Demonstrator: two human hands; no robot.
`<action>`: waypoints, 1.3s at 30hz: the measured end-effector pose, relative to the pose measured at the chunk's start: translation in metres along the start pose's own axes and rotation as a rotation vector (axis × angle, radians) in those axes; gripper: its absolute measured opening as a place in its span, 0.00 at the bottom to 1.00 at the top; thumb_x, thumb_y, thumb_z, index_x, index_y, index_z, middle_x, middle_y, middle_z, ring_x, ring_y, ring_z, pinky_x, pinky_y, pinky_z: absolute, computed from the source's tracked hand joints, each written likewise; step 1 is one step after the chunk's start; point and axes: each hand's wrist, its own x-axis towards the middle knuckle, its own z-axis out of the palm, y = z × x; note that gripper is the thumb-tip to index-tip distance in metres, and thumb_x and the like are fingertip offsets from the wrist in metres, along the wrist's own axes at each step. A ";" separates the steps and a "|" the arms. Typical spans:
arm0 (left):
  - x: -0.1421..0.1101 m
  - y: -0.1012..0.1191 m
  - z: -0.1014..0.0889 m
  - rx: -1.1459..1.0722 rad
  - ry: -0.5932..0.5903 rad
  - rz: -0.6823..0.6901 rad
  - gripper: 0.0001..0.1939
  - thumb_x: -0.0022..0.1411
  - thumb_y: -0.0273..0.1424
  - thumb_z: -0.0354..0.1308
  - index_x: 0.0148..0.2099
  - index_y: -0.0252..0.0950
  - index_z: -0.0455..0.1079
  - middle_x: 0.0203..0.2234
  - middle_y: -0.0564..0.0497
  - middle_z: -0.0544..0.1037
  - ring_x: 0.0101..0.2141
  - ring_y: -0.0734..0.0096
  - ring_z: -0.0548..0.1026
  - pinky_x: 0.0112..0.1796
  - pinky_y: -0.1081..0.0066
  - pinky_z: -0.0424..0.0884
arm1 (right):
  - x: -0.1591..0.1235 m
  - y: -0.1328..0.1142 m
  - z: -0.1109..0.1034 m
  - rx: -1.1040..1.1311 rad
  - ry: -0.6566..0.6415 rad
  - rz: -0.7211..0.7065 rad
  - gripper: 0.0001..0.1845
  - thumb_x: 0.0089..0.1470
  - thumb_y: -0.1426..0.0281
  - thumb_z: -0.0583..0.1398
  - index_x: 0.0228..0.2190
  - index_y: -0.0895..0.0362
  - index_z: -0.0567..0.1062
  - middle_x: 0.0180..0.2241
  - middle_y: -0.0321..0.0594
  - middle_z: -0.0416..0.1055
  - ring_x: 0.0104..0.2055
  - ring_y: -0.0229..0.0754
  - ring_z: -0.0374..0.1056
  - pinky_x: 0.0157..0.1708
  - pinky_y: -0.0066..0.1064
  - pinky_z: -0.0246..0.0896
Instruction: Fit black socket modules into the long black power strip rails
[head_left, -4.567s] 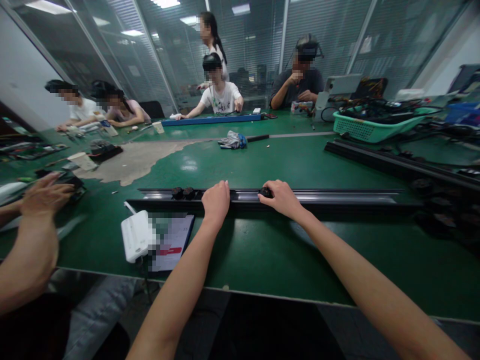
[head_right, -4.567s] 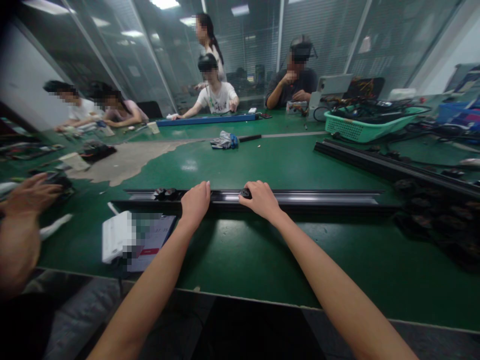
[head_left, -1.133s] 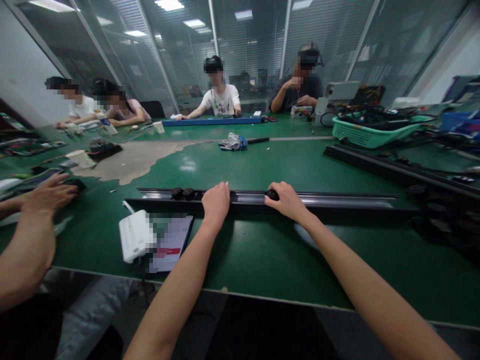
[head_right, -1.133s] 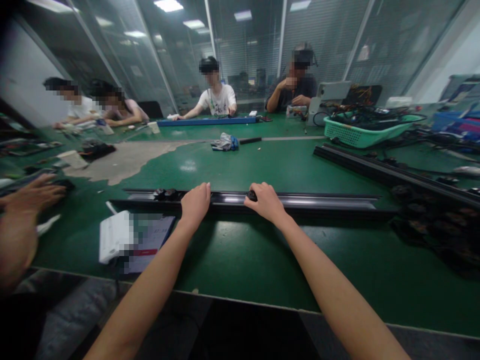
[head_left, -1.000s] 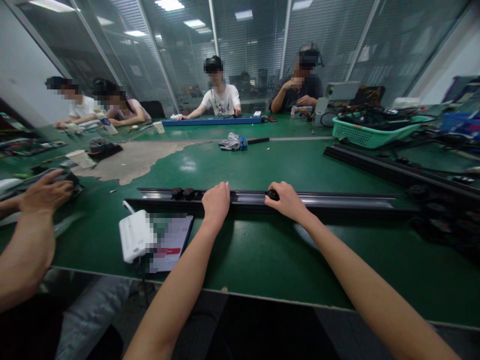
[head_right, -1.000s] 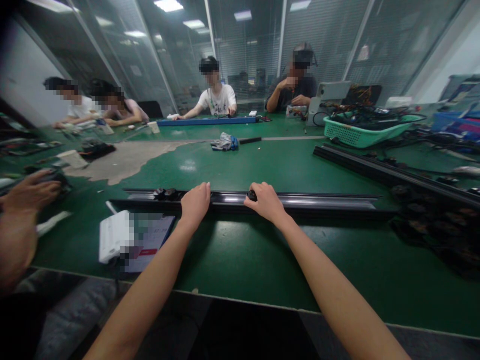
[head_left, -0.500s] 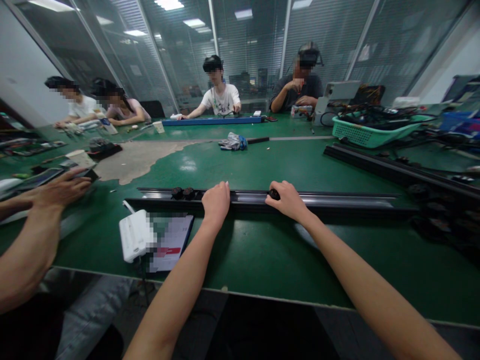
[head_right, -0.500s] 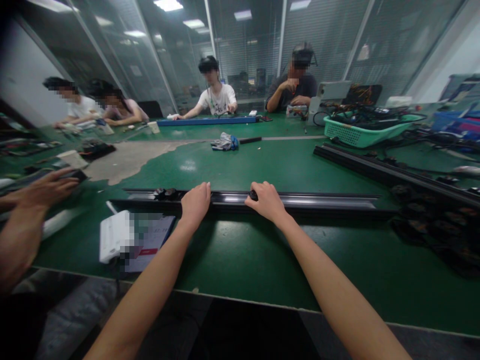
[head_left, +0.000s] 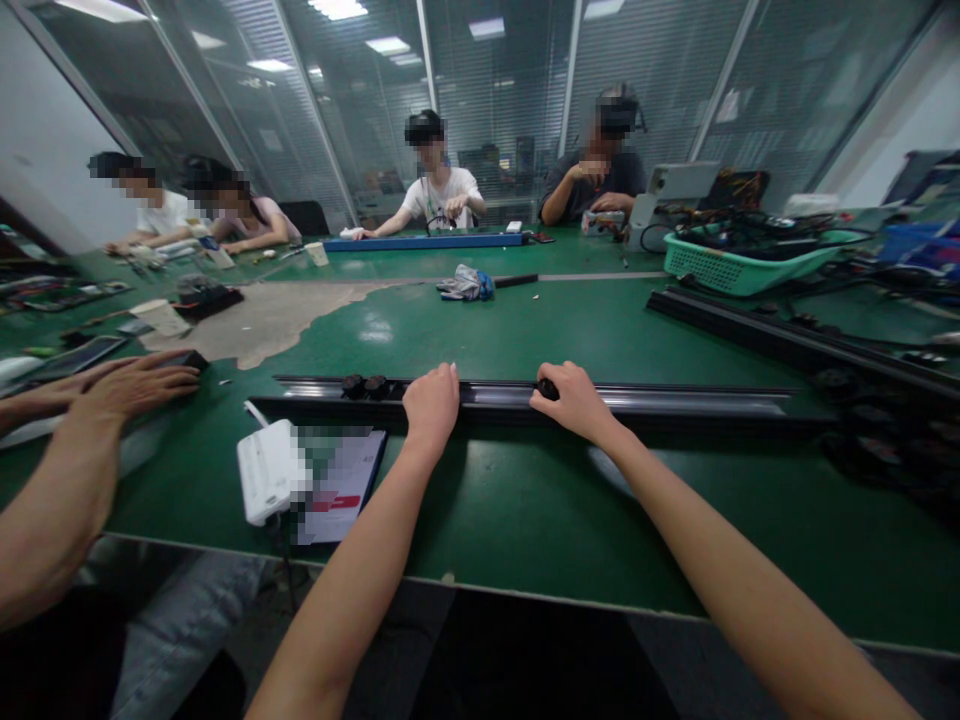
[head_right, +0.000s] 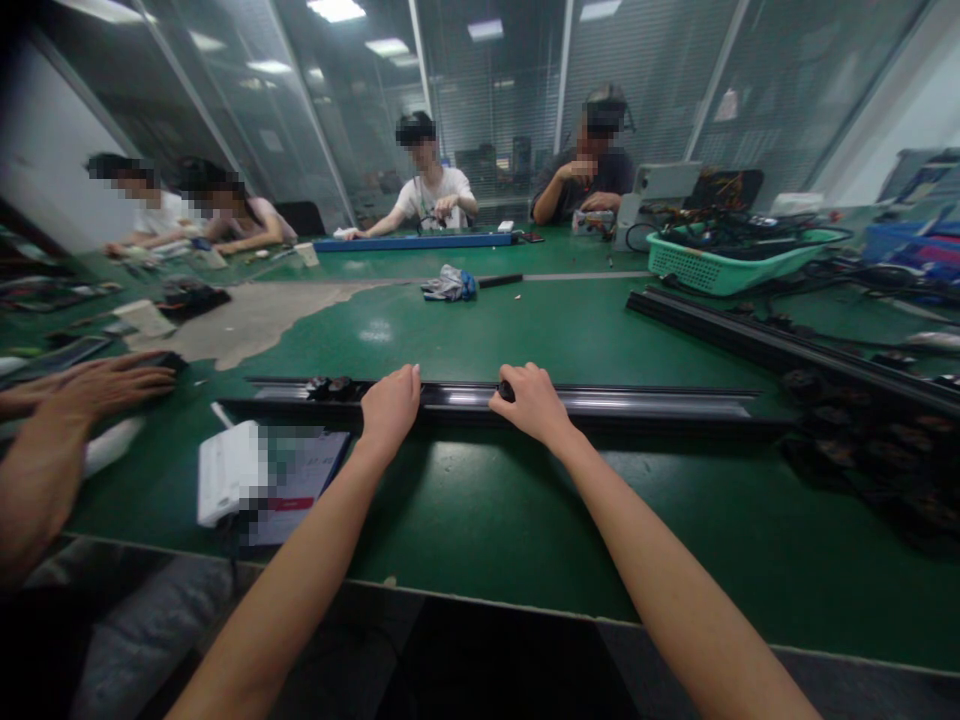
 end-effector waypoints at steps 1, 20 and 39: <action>0.000 0.000 0.000 0.001 -0.002 -0.001 0.26 0.74 0.37 0.30 0.47 0.34 0.70 0.38 0.39 0.80 0.42 0.58 0.79 0.40 0.67 0.71 | 0.000 0.000 -0.001 0.003 -0.002 0.002 0.06 0.53 0.64 0.56 0.28 0.53 0.66 0.29 0.42 0.69 0.35 0.46 0.60 0.36 0.35 0.51; 0.000 0.000 0.001 -0.007 0.017 0.006 0.25 0.74 0.37 0.31 0.47 0.34 0.70 0.38 0.40 0.80 0.41 0.59 0.79 0.41 0.67 0.70 | -0.004 0.018 -0.011 0.181 -0.091 0.021 0.16 0.54 0.55 0.61 0.31 0.55 0.68 0.25 0.35 0.63 0.30 0.40 0.58 0.32 0.31 0.50; 0.000 0.000 0.002 -0.004 0.030 0.005 0.25 0.74 0.37 0.32 0.45 0.33 0.70 0.36 0.41 0.79 0.40 0.58 0.79 0.39 0.67 0.71 | -0.004 0.018 -0.009 0.160 -0.059 0.024 0.11 0.52 0.60 0.59 0.30 0.54 0.66 0.28 0.38 0.65 0.33 0.42 0.59 0.34 0.32 0.51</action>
